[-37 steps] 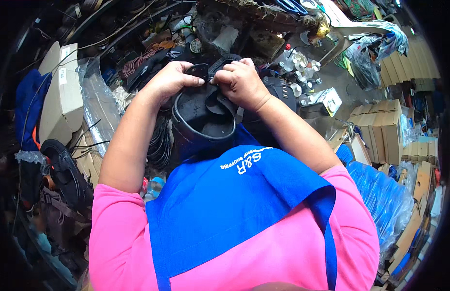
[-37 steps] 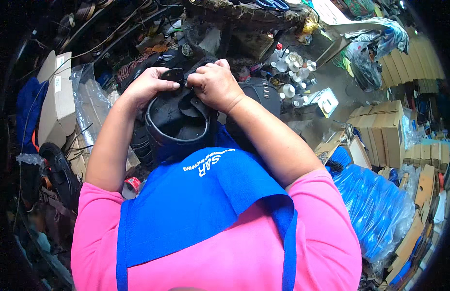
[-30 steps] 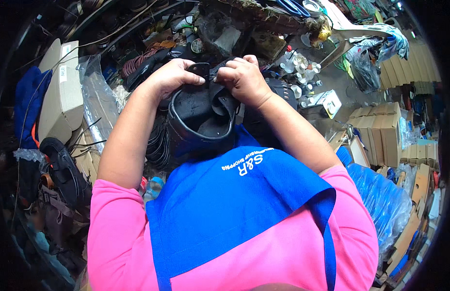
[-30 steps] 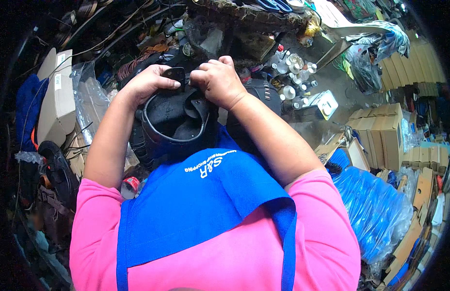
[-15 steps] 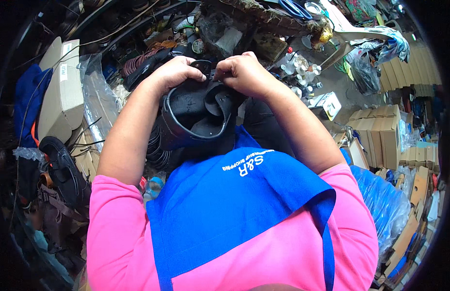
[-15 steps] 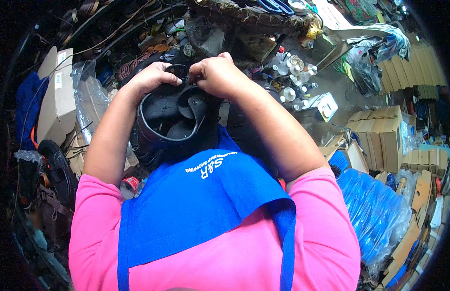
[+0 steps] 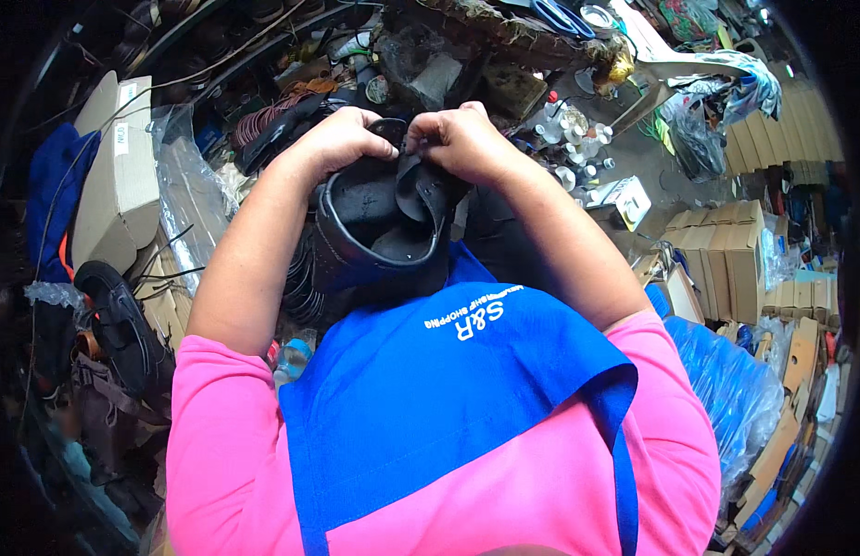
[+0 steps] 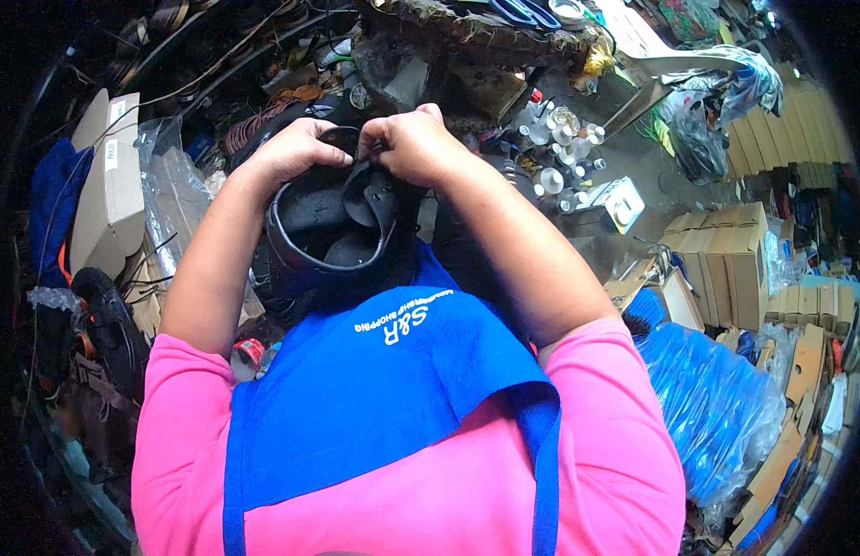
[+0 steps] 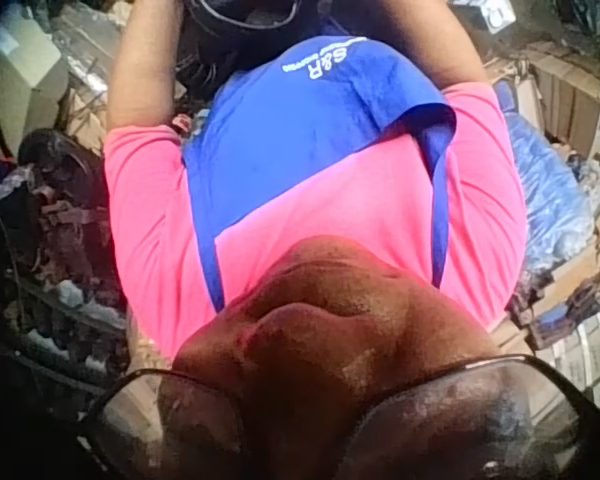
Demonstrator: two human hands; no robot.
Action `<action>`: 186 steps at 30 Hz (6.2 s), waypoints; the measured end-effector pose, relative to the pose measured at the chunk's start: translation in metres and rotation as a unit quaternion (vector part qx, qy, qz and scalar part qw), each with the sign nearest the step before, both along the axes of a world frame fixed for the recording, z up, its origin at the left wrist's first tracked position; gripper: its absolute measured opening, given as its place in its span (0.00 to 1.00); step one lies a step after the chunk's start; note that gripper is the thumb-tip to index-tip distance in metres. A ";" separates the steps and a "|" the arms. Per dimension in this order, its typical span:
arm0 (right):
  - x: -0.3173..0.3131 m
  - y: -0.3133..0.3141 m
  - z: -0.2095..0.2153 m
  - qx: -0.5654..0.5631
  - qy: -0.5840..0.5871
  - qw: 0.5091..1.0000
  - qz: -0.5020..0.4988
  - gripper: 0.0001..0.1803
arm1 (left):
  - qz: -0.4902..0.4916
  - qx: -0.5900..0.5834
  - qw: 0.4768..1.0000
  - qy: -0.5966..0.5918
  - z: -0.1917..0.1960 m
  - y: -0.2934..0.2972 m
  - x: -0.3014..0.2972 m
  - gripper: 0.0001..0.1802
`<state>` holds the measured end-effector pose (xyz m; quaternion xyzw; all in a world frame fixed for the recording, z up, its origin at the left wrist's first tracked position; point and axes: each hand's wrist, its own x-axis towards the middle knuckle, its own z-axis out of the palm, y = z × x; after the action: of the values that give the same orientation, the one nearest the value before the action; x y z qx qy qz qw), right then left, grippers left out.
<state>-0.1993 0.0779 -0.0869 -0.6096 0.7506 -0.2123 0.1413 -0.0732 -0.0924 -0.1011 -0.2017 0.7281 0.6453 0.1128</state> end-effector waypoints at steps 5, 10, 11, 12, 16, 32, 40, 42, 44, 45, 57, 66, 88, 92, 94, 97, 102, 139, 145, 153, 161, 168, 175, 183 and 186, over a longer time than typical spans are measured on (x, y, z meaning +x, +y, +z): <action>0.008 0.008 0.002 -0.007 0.029 0.999 -0.032 0.11 | 0.017 0.047 0.999 -0.008 0.000 -0.002 0.003 0.14; 0.015 0.010 0.011 -0.056 0.101 0.993 0.010 0.07 | 0.044 0.032 0.999 -0.006 -0.012 -0.009 0.010 0.13; 0.016 0.010 0.014 -0.056 0.101 0.993 0.009 0.07 | 0.042 0.032 0.999 -0.006 -0.014 -0.009 0.010 0.13; 0.016 0.010 0.016 -0.048 0.094 0.994 0.005 0.07 | 0.051 0.045 0.998 -0.008 -0.016 -0.009 0.011 0.13; 0.018 0.008 0.020 -0.014 0.092 0.996 -0.005 0.07 | 0.066 0.060 0.996 -0.010 -0.017 -0.007 0.011 0.12; 0.022 0.004 0.014 -0.008 0.113 0.994 -0.015 0.08 | 0.087 0.091 0.992 -0.013 -0.021 -0.008 0.013 0.12; 0.024 0.004 0.016 0.002 0.116 0.993 -0.019 0.08 | 0.092 0.108 0.990 -0.012 -0.015 -0.004 0.015 0.12; 0.023 0.004 0.015 0.002 0.113 0.993 -0.018 0.08 | 0.091 0.105 0.990 -0.011 -0.015 -0.005 0.015 0.12; 0.023 0.004 0.015 0.003 0.110 0.994 -0.018 0.08 | 0.090 0.102 0.991 -0.010 -0.015 -0.005 0.015 0.12; 0.024 0.004 0.015 0.003 0.109 0.994 -0.019 0.08 | 0.088 0.101 0.991 -0.009 -0.015 -0.005 0.015 0.12; 0.035 0.008 0.004 -0.080 0.101 0.991 -0.031 0.13 | 0.054 0.036 0.997 0.035 -0.002 0.004 0.018 0.12; 0.027 0.020 -0.001 -0.106 0.092 0.990 0.001 0.08 | 0.025 0.097 0.995 -0.008 0.013 0.005 0.016 0.12; 0.002 0.002 0.009 -0.018 -0.024 0.999 0.023 0.10 | -0.009 0.108 0.993 -0.055 0.008 -0.014 -0.005 0.11; -0.005 0.000 0.007 -0.020 -0.064 0.997 0.028 0.13 | -0.014 0.090 0.994 -0.063 0.010 -0.013 -0.007 0.12; -0.006 -0.001 0.009 0.000 -0.071 0.997 0.028 0.13 | -0.015 0.093 0.993 -0.064 0.009 -0.012 -0.007 0.11; -0.006 -0.003 0.014 0.046 -0.076 0.996 0.020 0.13 | -0.008 0.106 0.993 -0.056 0.015 -0.005 -0.002 0.11; 0.011 -0.004 0.023 0.089 -0.025 0.996 -0.009 0.12 | 0.024 -0.100 0.995 0.010 0.019 0.012 0.015 0.13; 0.056 0.072 0.027 -0.118 -0.023 0.981 -0.152 0.09 | 0.120 -0.320 0.887 0.310 0.064 0.112 0.065 0.19; 0.061 0.068 0.008 -0.185 -0.188 0.951 -0.163 0.11 | 0.110 -0.305 0.897 0.302 0.061 0.111 0.068 0.20; 0.061 0.060 -0.009 -0.269 -0.178 0.933 -0.159 0.11 | 0.087 -0.325 0.898 0.283 0.054 0.107 0.068 0.19; 0.052 0.054 0.002 -0.299 0.027 0.947 -0.115 0.11 | 0.074 -0.308 0.907 0.277 0.055 0.103 0.067 0.19; 0.046 0.063 0.013 -0.252 0.042 0.964 -0.071 0.14 | 0.115 -0.269 0.905 0.309 0.047 0.099 0.068 0.19; 0.041 0.063 0.010 -0.244 -0.075 0.962 -0.093 0.13 | 0.099 -0.303 0.896 0.309 0.043 0.099 0.066 0.19; 0.043 0.062 -0.016 -0.276 -0.173 0.938 -0.121 0.13 | 0.112 -0.261 0.911 0.300 0.042 0.102 0.064 0.18; 0.048 0.060 -0.016 -0.283 -0.190 0.930 -0.138 0.13 | 0.093 -0.252 0.927 0.262 0.045 0.102 0.064 0.17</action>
<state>-0.1510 0.1380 -0.1026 -0.4631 0.6947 -0.5457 0.0723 -0.0094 0.0093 -0.0564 -0.1138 0.8484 0.4781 -0.1967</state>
